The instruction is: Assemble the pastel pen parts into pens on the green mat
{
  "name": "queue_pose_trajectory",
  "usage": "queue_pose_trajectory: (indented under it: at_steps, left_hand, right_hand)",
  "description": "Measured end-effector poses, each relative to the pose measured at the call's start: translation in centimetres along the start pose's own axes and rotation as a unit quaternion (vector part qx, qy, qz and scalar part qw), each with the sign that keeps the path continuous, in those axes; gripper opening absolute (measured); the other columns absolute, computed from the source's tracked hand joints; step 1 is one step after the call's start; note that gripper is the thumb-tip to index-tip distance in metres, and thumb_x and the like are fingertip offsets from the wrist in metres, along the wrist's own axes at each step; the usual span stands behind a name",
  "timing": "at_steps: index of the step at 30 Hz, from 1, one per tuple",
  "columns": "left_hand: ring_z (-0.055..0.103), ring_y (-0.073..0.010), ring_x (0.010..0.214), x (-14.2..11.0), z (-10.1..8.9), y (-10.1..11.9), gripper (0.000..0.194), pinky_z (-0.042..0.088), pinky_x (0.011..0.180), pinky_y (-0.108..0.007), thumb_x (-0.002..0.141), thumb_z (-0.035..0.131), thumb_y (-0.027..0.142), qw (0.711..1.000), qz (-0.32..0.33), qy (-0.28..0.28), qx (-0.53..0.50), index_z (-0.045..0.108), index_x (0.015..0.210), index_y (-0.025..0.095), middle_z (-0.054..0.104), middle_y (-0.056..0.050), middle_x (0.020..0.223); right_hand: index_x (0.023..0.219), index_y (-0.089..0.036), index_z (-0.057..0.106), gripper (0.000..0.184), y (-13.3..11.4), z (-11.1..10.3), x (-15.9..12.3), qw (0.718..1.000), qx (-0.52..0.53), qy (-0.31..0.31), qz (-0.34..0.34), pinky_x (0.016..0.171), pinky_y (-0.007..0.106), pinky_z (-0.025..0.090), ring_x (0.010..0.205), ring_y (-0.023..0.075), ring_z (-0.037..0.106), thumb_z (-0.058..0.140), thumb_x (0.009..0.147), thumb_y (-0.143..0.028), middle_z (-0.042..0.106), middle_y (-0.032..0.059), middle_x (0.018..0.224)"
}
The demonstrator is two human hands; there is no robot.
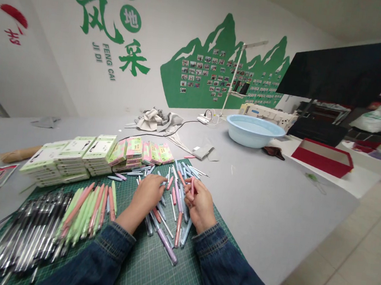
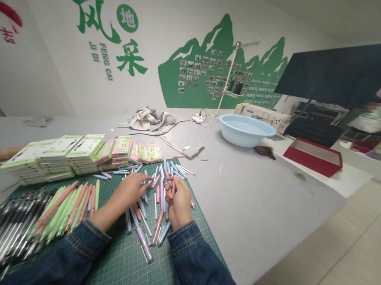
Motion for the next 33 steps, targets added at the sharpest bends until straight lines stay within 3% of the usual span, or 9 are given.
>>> queue_pose_trajectory:
  at_steps: [3, 7, 13, 20, 26, 33]
  left_hand:
    - [0.056, -0.0226, 0.105, -0.1, -1.1, -3.3, 0.031, 0.038, 0.094, -0.032, 0.083, 0.046, 0.023, 0.997, -0.074, 0.009, 0.027, 0.067, 0.106, 0.021, 0.067, -0.006, 0.109]
    - [0.058, -0.0275, 0.102, -0.4, -1.2, -6.0, 0.034, 0.040, 0.091, -0.037, 0.080, 0.044, 0.020, 0.993, -0.109, -0.001, 0.041, 0.068, 0.104, 0.012, 0.067, -0.015, 0.104]
    - [0.056, -0.0226, 0.106, -0.6, 0.0, -5.9, 0.033, 0.038, 0.095, -0.030, 0.075, 0.049, 0.018, 0.994, -0.100, -0.035, 0.021, 0.069, 0.101, 0.017, 0.067, -0.009, 0.108]
    - [0.062, -0.0207, 0.097, -0.6, -0.7, -6.1, 0.029, 0.043, 0.080, -0.026, 0.072, 0.053, 0.019, 0.990, -0.130, -0.053, -0.008, 0.070, 0.096, 0.020, 0.071, -0.005, 0.102]
    - [0.063, -0.0211, 0.093, -1.0, -1.9, -7.2, 0.026, 0.042, 0.076, -0.026, 0.077, 0.051, 0.021, 0.984, -0.173, -0.035, -0.010, 0.069, 0.095, 0.020, 0.071, -0.006, 0.101]
    - [0.064, -0.0213, 0.085, -1.2, -0.9, -7.4, 0.018, 0.040, 0.068, -0.026, 0.075, 0.056, 0.027, 0.981, -0.188, -0.050, -0.006, 0.069, 0.084, 0.018, 0.072, -0.007, 0.090]
  right_hand:
    - [0.079, -0.014, 0.059, 0.023, 0.0, -0.2, 0.0, 1.000, -0.002, 0.009, -0.004, 0.034, 0.016, 0.012, 0.034, 0.0019, 0.024, 0.061, 0.078, -0.037, 0.050, -0.0044, 0.052]
    - [0.079, -0.014, 0.059, 0.024, 0.4, -0.2, 0.0, 1.000, -0.010, -0.002, 0.004, 0.034, 0.017, 0.010, 0.034, 0.0019, 0.022, 0.060, 0.078, -0.039, 0.050, -0.0044, 0.051]
    - [0.078, -0.014, 0.059, 0.025, 0.4, -0.2, 0.0, 1.000, -0.016, 0.004, 0.005, 0.034, 0.017, 0.010, 0.033, 0.0019, 0.023, 0.061, 0.076, -0.038, 0.051, -0.0040, 0.051]
    - [0.077, -0.014, 0.058, 0.023, 0.6, 0.1, 0.0, 1.000, -0.014, -0.006, 0.008, 0.034, 0.017, 0.011, 0.033, 0.0026, 0.024, 0.062, 0.075, -0.037, 0.047, -0.0056, 0.048]
    - [0.078, -0.014, 0.059, 0.024, 0.8, -0.1, 0.0, 1.000, -0.022, -0.013, 0.010, 0.034, 0.016, 0.012, 0.033, 0.0026, 0.025, 0.061, 0.076, -0.038, 0.050, -0.0044, 0.050]
    - [0.077, -0.014, 0.059, 0.023, 0.9, 0.1, -0.1, 0.999, -0.022, -0.015, 0.023, 0.033, 0.017, 0.011, 0.032, 0.0022, 0.023, 0.061, 0.076, -0.037, 0.049, -0.0049, 0.048]
Point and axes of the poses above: each hand's wrist, its own x-axis towards the middle knuckle, its own z-axis out of the palm, y = z × x, the point moved 4 cm from there along x, towards the middle knuckle
